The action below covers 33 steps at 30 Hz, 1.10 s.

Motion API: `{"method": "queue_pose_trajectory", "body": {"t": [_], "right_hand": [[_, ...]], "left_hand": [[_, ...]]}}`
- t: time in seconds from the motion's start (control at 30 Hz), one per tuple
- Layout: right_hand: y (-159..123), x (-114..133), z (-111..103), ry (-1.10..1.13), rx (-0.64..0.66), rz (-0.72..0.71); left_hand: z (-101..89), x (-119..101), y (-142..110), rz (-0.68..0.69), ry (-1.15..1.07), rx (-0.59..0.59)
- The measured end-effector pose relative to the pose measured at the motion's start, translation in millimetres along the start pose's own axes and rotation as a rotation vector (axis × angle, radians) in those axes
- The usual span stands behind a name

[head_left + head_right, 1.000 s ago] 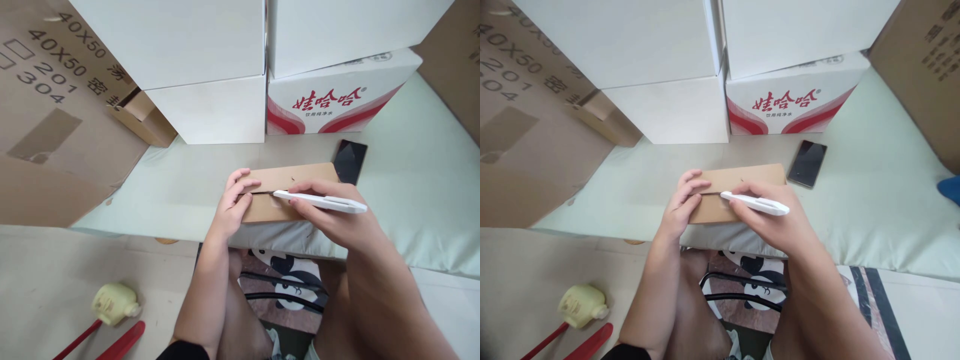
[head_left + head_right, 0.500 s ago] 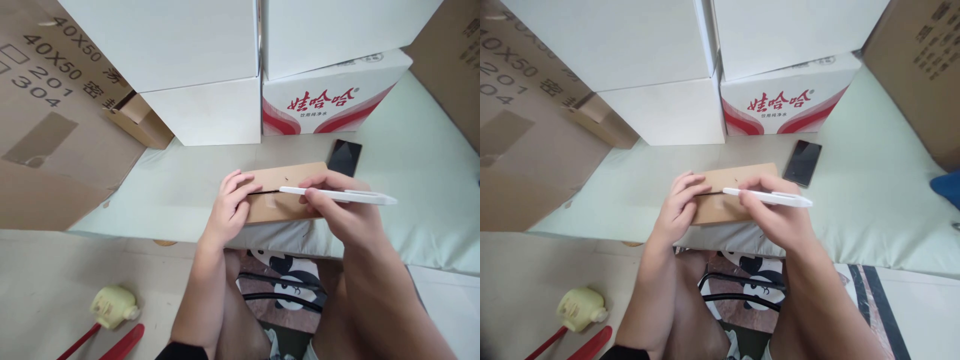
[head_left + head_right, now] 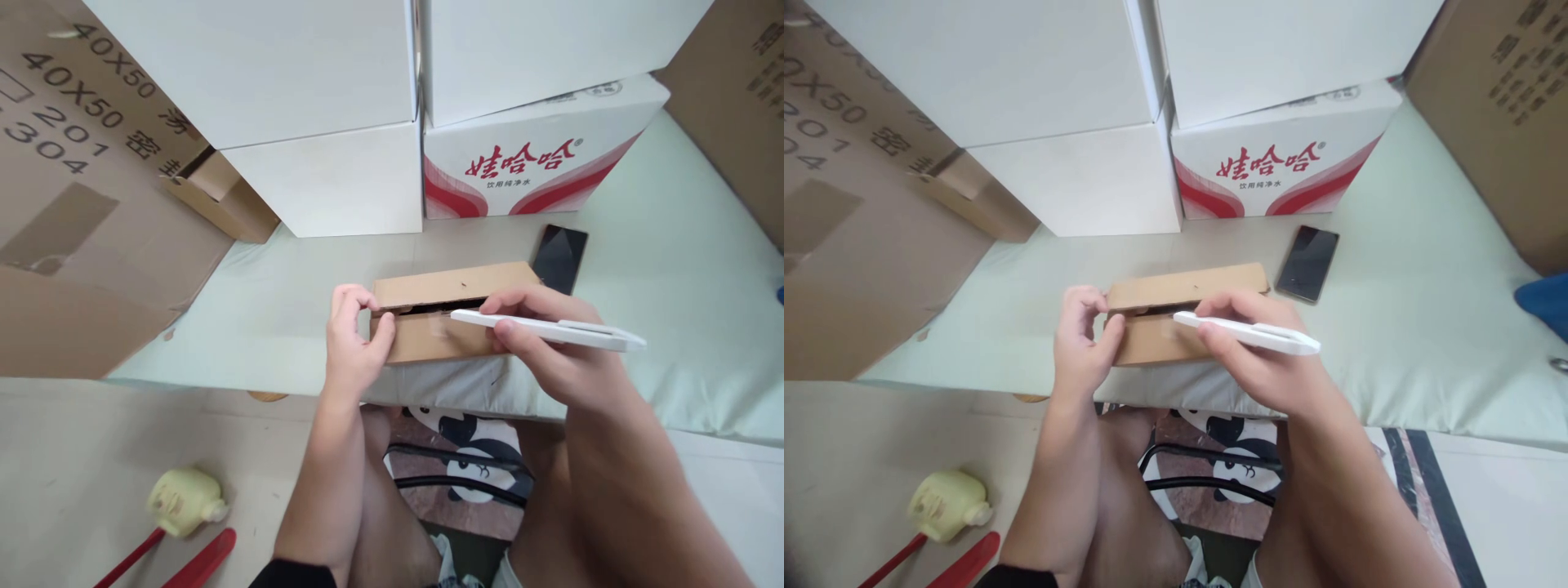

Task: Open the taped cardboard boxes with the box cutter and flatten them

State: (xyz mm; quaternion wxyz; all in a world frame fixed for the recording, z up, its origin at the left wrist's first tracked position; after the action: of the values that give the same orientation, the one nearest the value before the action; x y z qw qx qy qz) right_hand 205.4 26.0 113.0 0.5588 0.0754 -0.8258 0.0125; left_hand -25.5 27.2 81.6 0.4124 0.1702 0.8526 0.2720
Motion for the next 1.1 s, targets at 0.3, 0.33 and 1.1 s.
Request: {"method": "queue_pose_trajectory", "body": {"t": [0.3,0.33,1.1], "right_hand": [[-4.6,-10.2,-10.4,0.144,-0.106,0.013],[-4.7,-9.8,-10.9,0.151,-0.111,0.007],[-8.6,-8.0,-19.7,0.050,-0.256,0.024]], "left_hand": [[-4.5,5.5,-1.4,-0.055,-0.053,0.041],[-4.4,6.8,-2.0,-0.064,-0.038,0.055],[-1.0,3.8,-4.4,-0.098,-0.320,0.203]]}}
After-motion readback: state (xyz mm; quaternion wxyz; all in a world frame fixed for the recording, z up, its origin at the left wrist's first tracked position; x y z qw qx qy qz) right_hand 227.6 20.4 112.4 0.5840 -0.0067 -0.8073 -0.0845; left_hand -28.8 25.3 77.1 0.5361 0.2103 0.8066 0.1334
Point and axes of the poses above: each hand's wrist, its own y-axis towards the middle knuckle, its own z-axis out of the palm, x = y × z, the point moved 8 cm from there along y, towards the middle knuckle, and after that the axes turned 12 degrees about z, right-handed, at the moved point
